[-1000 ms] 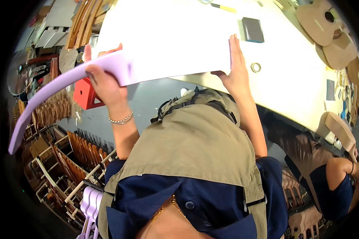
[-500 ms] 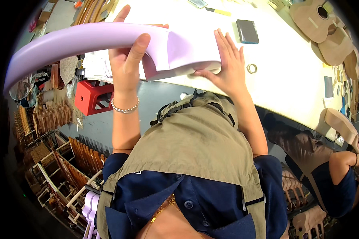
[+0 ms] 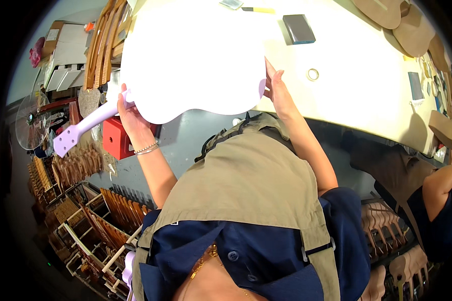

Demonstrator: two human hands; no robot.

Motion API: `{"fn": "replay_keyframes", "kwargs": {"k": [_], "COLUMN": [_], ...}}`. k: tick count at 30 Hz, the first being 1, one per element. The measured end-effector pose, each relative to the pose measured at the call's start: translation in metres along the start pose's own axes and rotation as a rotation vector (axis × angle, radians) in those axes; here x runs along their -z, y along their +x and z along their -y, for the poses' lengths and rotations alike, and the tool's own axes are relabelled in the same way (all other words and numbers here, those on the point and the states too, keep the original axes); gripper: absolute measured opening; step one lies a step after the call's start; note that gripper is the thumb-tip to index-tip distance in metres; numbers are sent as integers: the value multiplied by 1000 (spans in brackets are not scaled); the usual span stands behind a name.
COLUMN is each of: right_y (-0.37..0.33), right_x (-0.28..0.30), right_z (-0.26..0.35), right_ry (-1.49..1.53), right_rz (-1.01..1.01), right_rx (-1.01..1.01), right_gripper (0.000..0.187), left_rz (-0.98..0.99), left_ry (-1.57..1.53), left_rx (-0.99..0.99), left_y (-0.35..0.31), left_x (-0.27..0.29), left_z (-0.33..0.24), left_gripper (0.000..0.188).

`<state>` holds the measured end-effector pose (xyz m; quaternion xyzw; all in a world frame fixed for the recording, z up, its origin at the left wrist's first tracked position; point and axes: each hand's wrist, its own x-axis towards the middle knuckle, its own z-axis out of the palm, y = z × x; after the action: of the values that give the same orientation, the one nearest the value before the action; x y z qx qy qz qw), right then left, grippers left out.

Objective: The person retrieves purple guitar bodies from a rack, sands the edges with a sanding block, and applies small circular stickers to the sound holes. The person then places the finished bodies back onto the rack. The process is repeated for multiple guitar bodies.

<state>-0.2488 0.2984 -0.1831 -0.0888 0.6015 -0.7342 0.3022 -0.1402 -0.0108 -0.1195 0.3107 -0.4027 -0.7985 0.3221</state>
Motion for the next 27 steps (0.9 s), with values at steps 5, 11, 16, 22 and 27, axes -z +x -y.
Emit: {"fn": "replay_keyframes", "kwargs": {"k": [5, 11, 16, 22, 27], "right_y": [-3, -3, 3, 11, 9], "right_x": [-2, 4, 8, 17, 27], "right_z": [7, 9, -1, -25, -37], "right_ry": [-93, -82, 131, 309, 422], "right_rz": [-8, -22, -86, -170, -83], "right_rx": [-31, -83, -88, -22, 39], "right_gripper": [91, 92, 88, 86, 80], "left_rz": [-67, -94, 53, 117, 170], "left_ry": [43, 121, 132, 210, 123], "left_rx": [11, -24, -79, -128, -158], "left_y": [-7, -16, -36, -59, -61], "left_x": [14, 10, -11, -49, -53], "left_z": [3, 0, -4, -7, -6], "left_gripper": [50, 53, 60, 59, 55]}}
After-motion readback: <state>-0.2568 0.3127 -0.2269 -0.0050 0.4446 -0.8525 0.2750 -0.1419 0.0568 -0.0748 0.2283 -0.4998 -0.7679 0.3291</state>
